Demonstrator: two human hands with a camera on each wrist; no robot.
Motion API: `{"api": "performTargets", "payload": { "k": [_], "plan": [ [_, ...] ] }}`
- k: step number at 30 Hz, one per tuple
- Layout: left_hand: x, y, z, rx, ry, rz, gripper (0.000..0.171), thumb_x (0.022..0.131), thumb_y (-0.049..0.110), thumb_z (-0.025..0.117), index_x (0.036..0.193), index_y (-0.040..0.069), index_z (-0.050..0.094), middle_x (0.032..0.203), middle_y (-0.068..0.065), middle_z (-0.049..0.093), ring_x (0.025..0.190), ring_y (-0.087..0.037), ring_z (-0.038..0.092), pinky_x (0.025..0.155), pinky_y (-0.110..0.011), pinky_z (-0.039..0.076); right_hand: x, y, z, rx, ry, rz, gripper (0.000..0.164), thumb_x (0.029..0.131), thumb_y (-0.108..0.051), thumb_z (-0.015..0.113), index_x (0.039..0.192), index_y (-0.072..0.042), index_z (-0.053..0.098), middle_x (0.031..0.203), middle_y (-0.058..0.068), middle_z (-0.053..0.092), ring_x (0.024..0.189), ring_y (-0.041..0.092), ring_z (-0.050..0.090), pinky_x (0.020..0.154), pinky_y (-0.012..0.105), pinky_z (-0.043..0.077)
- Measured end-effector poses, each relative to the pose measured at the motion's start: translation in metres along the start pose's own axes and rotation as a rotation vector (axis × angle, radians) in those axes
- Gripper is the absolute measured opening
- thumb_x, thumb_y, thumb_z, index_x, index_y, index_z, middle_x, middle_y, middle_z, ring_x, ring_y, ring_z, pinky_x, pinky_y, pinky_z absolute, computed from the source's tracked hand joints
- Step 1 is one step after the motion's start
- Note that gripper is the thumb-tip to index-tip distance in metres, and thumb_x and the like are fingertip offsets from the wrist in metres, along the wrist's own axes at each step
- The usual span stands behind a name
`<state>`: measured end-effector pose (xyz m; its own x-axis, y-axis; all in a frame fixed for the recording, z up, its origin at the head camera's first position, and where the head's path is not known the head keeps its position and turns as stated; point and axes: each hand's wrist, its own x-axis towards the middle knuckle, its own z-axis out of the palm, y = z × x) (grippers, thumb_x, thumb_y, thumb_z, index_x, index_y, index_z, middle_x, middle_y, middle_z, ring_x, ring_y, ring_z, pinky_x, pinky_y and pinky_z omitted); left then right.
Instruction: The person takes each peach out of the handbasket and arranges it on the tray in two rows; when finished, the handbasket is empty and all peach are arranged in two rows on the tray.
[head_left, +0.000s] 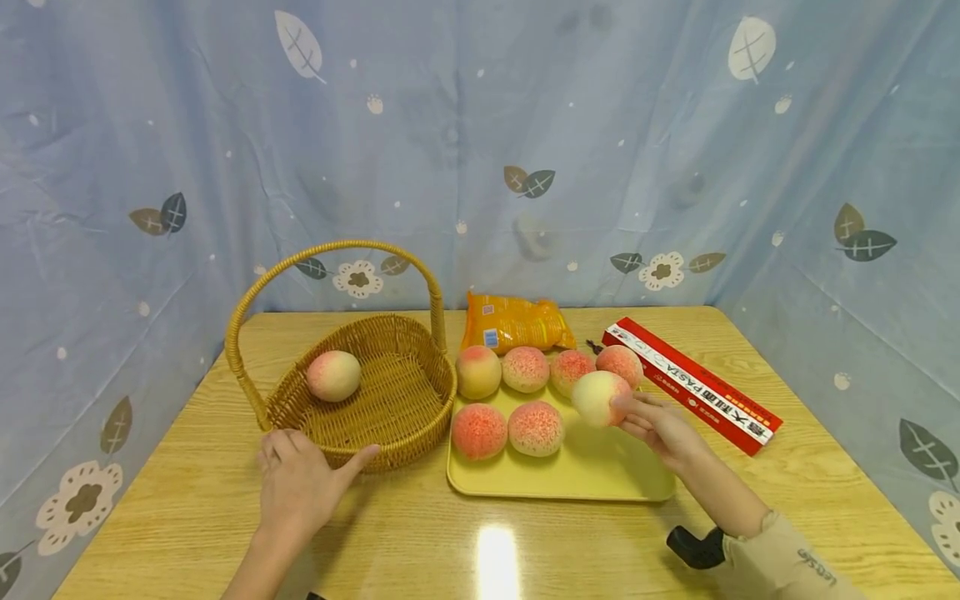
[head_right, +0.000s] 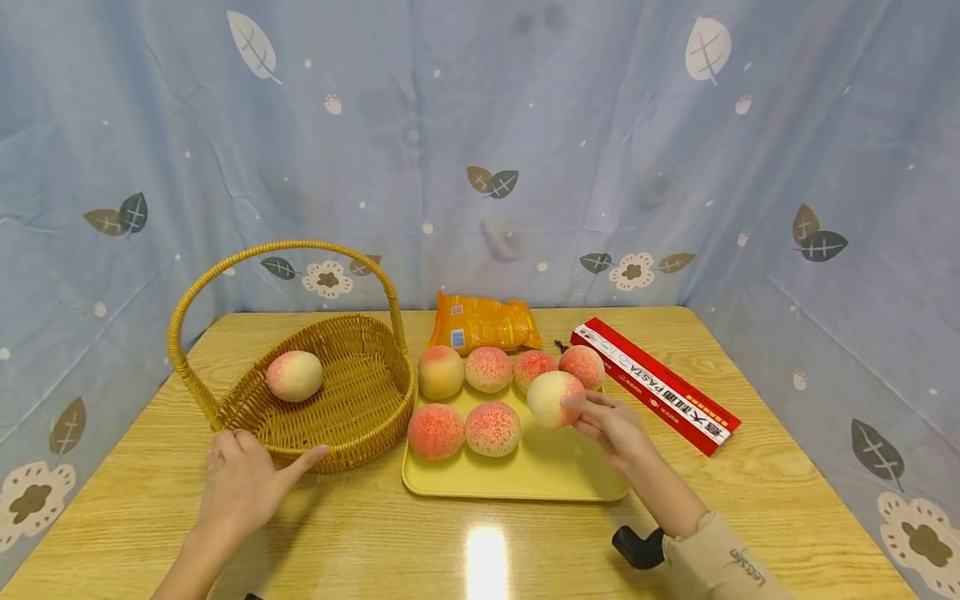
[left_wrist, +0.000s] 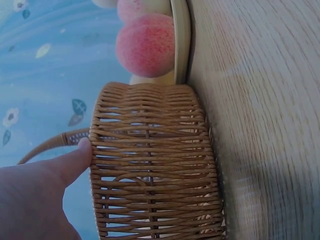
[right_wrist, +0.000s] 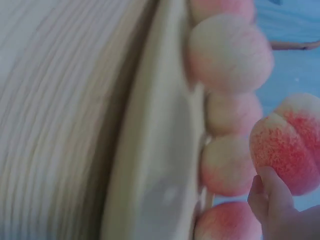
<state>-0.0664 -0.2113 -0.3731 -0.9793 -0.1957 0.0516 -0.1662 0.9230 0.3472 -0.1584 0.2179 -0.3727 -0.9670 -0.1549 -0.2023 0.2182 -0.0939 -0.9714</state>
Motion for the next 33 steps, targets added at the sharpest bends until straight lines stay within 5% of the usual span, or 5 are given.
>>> {"api": "performTargets", "payload": {
  "k": [6,12,18,26,33],
  "plan": [
    [0.000,0.000,0.000,0.006,0.011,0.001,0.122,0.085,0.073,0.052,0.122,-0.038,0.018,0.108,-0.046,0.024,0.118,-0.063,0.024,0.105,-0.068,0.014,0.003,0.007,0.003,-0.465,0.141,-0.092,0.062,0.080,-0.013,0.080,0.129,0.012,0.053,0.127,0.023,0.058,0.103,0.021,0.064,0.083,0.024,0.051],
    [0.001,0.000,0.000,0.009,-0.006,0.002,0.123,0.085,0.074,0.050,0.123,-0.038,0.016,0.107,-0.046,0.024,0.113,-0.063,0.027,0.102,-0.068,0.017,0.006,0.014,0.008,-0.796,0.077,-0.241,0.063,0.068,-0.017,0.089,0.118,0.009,0.062,0.114,0.023,0.066,0.107,0.038,0.063,0.086,0.041,0.052],
    [0.002,0.000,-0.001,0.008,-0.011,0.004,0.124,0.085,0.074,0.050,0.124,-0.038,0.015,0.105,-0.045,0.023,0.113,-0.062,0.026,0.101,-0.067,0.019,0.004,0.010,0.007,-0.846,-0.023,-0.242,0.068,0.065,-0.013,0.090,0.122,0.007,0.058,0.118,0.027,0.063,0.112,0.043,0.058,0.092,0.050,0.048],
    [0.001,0.000,-0.002,0.020,0.002,0.003,0.121,0.085,0.074,0.051,0.120,-0.037,0.020,0.100,-0.041,0.025,0.103,-0.059,0.032,0.092,-0.064,0.029,0.007,0.010,0.010,-0.819,-0.053,-0.217,0.070,0.067,-0.012,0.089,0.124,0.007,0.054,0.124,0.031,0.057,0.118,0.047,0.053,0.096,0.052,0.045],
    [0.002,0.000,-0.002,0.004,-0.001,0.005,0.119,0.085,0.073,0.052,0.119,-0.037,0.021,0.104,-0.043,0.025,0.110,-0.060,0.028,0.100,-0.068,0.020,0.008,0.006,0.006,-0.859,-0.126,-0.233,0.077,0.068,-0.010,0.088,0.130,0.011,0.048,0.127,0.036,0.052,0.119,0.050,0.050,0.095,0.053,0.045]
  ]
}}
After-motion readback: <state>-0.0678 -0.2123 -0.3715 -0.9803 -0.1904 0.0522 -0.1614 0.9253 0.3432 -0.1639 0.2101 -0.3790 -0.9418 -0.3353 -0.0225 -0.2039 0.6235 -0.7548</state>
